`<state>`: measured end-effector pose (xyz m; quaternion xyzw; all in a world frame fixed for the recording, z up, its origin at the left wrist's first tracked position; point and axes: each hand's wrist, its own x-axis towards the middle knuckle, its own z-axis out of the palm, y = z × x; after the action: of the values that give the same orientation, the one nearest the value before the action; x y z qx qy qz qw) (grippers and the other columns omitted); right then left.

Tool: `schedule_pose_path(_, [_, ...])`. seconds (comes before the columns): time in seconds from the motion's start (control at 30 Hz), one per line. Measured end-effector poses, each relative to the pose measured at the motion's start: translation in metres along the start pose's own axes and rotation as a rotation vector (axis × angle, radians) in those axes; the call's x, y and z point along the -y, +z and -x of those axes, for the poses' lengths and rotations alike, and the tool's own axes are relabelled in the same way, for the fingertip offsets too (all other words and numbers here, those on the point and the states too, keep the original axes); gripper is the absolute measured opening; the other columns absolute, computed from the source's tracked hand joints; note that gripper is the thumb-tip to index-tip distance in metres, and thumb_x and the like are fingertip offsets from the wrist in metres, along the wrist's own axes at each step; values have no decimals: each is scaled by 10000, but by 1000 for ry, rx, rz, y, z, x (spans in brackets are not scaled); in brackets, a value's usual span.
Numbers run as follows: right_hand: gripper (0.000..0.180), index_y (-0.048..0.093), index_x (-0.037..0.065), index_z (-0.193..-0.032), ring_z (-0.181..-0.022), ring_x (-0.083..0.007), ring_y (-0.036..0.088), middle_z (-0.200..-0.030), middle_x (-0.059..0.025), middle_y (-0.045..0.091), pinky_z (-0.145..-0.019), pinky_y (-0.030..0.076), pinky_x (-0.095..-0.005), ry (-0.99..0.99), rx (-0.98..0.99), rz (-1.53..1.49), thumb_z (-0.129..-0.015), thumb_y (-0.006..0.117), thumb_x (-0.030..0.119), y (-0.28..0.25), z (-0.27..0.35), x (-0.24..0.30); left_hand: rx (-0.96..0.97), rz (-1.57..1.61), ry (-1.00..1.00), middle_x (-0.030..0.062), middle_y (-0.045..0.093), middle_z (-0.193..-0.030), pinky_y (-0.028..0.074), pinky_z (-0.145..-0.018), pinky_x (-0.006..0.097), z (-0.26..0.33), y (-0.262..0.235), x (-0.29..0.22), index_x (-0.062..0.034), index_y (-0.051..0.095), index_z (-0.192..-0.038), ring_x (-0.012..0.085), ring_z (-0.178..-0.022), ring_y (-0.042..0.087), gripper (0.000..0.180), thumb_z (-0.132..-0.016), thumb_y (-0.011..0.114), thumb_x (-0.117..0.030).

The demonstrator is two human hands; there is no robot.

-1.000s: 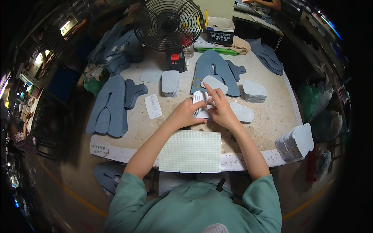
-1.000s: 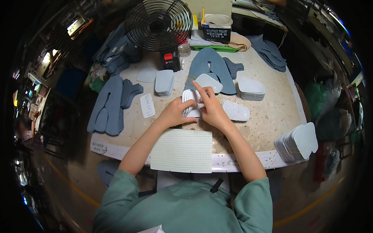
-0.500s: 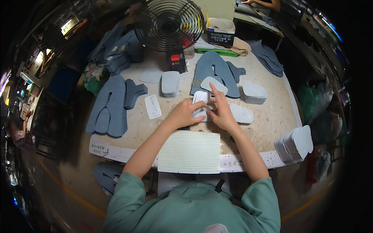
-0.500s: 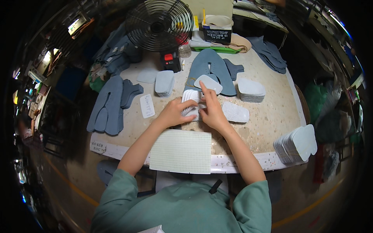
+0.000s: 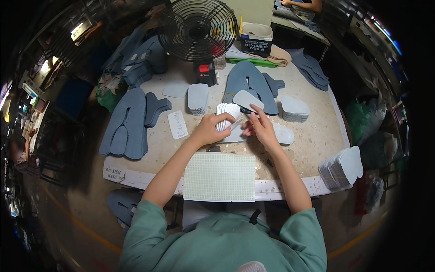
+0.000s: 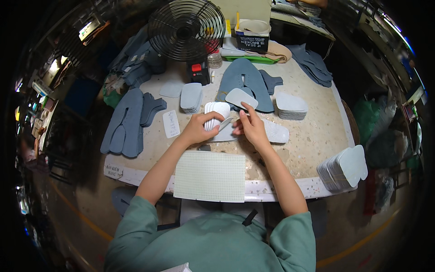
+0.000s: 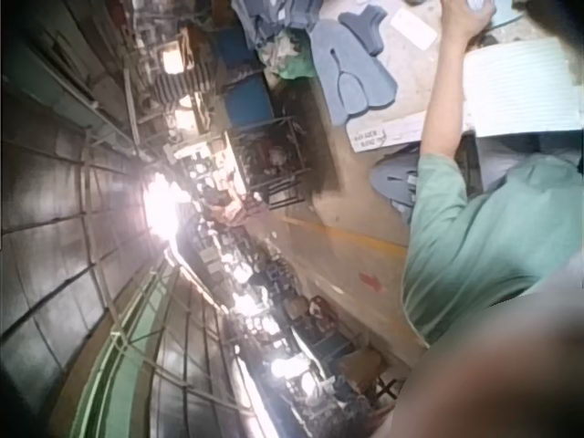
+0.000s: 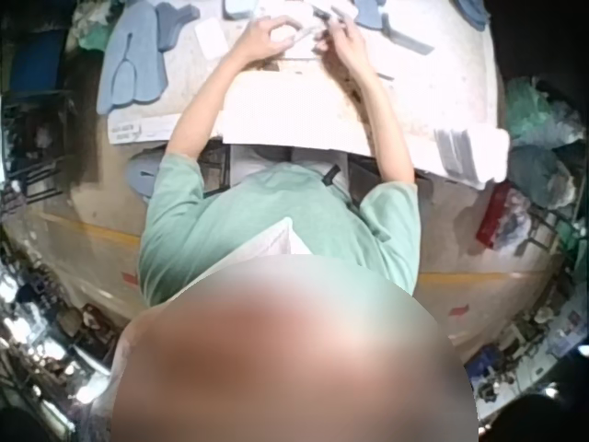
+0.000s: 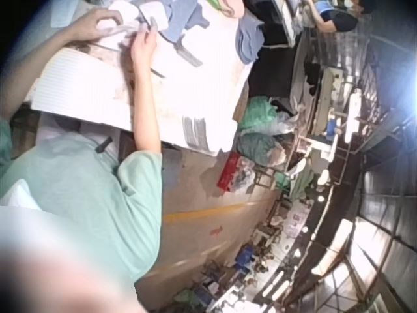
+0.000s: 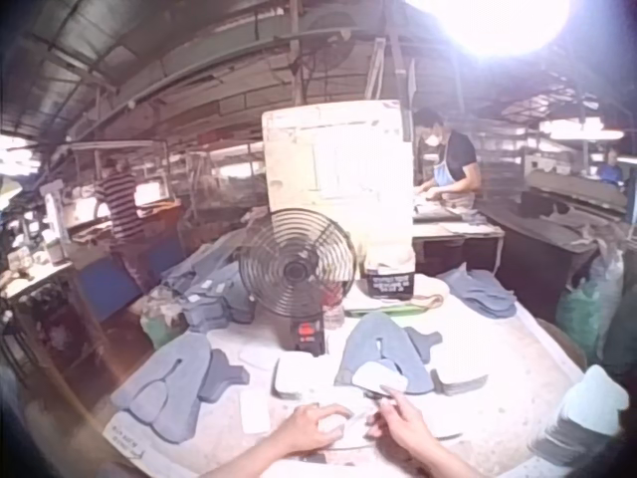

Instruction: The person assembles small white shoe insoles by hand. They pick up insoles, align them, and stack them into neat piles on the table. The person repeats this process multiple times, handling the insoles one at a time and organizing them into stacks.

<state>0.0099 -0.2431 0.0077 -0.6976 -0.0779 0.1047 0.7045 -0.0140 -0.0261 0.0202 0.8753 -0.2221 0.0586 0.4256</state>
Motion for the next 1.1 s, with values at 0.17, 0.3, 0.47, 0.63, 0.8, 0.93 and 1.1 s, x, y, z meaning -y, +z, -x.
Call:
schedule_pose_path(0.17, [531,503,98,-1370,-837,-186,655,-1143,-148,576,-598,603,-304,38,-25,-39,-1036,334,475,11,-4,-11,15,164,44,186,546,-1231,533,-700,289,3,-6,-5,-186,265,-1505,180,-764,638,885,-749,717,-103])
schedule_pose_path(0.3, [382,549,106,-1326,-857,-169,611,-1108,-124,580,-607,617,-328,-68,36,168,-961,579,214,12,1,-5,-9,281,-44,143,570,-1193,523,-717,223,1,-12,-9,-133,453,-1380,106,-801,619,598,-828,679,-88])
schedule_pose_path(0.47, [357,604,87,-1264,-809,-97,578,-984,-31,624,-633,533,-235,-262,25,153,-912,641,137,-22,10,39,-40,154,-3,38,672,-897,511,-684,273,1,-32,-16,-52,691,-956,109,-768,623,151,-872,671,-177])
schedule_pose_path(0.63, [326,635,59,-1224,-780,-73,565,-952,-14,638,-641,505,-234,-240,-99,53,-914,643,161,-84,37,59,522,-3,-128,52,690,-858,493,-702,255,14,-44,-25,-44,689,-957,106,-790,614,221,-854,713,-237])
schedule_pose_path(0.8, [279,657,36,-1155,-769,-213,627,-942,-88,668,-709,511,-313,-352,-532,1018,-888,632,114,-91,47,37,665,-197,-84,84,648,-760,501,-691,316,20,-25,-28,-40,656,-939,220,-702,610,373,-726,818,-301])
schedule_pose_path(0.93, [229,685,18,-1060,-836,-306,660,-952,-144,679,-735,507,-371,-519,-415,978,-858,646,117,-62,45,54,756,-192,-111,85,655,-807,498,-687,305,16,-20,-23,-33,653,-880,188,-702,602,289,-764,787,-262])
schedule_pose_path(1.1, [196,718,38,-1012,-826,-194,657,-935,-87,704,-697,492,-320,-567,327,701,-842,693,134,-12,29,74,538,67,-84,52,652,-806,502,-716,272,11,-34,-11,-22,655,-905,128,-734,598,219,-858,708,-230])
